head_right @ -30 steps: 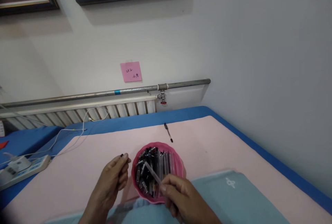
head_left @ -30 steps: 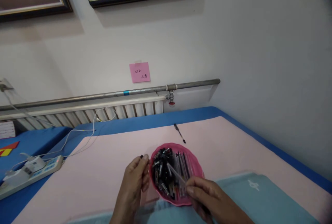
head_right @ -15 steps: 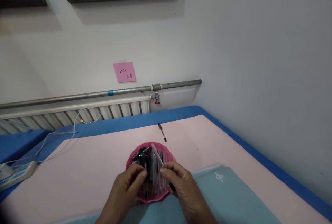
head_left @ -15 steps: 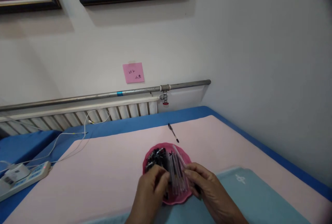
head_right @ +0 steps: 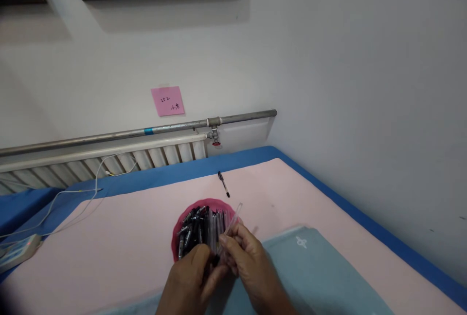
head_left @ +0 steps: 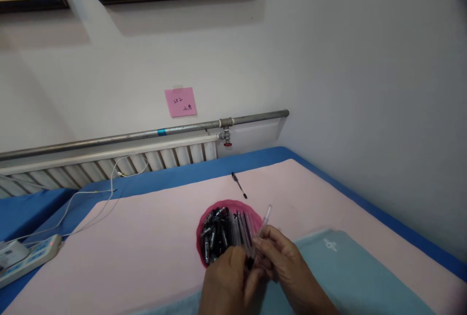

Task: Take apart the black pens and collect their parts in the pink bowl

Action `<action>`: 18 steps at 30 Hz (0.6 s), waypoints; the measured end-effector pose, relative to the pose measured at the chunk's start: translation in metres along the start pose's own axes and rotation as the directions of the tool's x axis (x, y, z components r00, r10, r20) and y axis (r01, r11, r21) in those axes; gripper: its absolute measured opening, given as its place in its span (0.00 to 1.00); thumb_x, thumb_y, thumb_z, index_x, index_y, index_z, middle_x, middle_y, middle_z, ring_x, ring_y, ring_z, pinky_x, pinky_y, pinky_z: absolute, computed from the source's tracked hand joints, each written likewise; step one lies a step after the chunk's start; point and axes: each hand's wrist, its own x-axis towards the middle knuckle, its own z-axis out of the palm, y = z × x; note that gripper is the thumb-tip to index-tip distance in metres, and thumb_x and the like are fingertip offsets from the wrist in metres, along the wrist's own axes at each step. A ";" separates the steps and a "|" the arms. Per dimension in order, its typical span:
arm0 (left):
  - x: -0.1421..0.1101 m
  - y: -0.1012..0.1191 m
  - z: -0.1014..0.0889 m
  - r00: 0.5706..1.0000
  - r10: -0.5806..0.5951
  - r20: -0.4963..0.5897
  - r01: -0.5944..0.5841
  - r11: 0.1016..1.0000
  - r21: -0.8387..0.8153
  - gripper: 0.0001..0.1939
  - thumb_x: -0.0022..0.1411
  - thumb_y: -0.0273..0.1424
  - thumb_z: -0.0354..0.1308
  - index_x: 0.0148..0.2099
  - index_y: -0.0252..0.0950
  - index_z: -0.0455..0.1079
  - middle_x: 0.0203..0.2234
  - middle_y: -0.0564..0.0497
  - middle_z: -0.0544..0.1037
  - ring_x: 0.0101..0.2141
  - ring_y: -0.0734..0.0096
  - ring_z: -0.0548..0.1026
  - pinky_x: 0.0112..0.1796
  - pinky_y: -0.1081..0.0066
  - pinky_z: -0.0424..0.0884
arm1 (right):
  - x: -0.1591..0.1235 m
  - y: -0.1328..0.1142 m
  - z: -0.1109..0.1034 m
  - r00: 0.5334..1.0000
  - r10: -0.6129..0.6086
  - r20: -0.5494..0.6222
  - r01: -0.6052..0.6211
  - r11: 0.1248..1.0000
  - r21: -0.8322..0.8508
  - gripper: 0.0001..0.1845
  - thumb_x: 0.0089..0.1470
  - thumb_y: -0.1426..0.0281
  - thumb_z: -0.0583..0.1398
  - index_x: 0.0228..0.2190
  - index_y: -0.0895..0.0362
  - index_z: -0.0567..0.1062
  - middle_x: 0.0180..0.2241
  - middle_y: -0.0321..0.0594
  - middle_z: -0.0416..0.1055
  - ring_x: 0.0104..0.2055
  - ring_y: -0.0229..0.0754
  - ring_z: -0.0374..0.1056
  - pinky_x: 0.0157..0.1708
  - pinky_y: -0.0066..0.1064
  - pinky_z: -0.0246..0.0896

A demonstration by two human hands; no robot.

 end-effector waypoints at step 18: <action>0.006 0.008 -0.019 0.963 -0.165 0.215 0.264 0.755 -0.601 0.20 0.56 0.49 0.50 0.26 0.36 0.60 0.13 0.58 0.63 0.16 0.78 0.60 0.19 0.76 0.56 | -0.004 -0.014 0.005 0.999 0.022 0.025 -0.026 0.981 0.194 0.14 0.44 0.62 0.63 0.24 0.56 0.65 0.17 0.28 0.57 0.19 0.30 0.50 0.20 0.23 0.44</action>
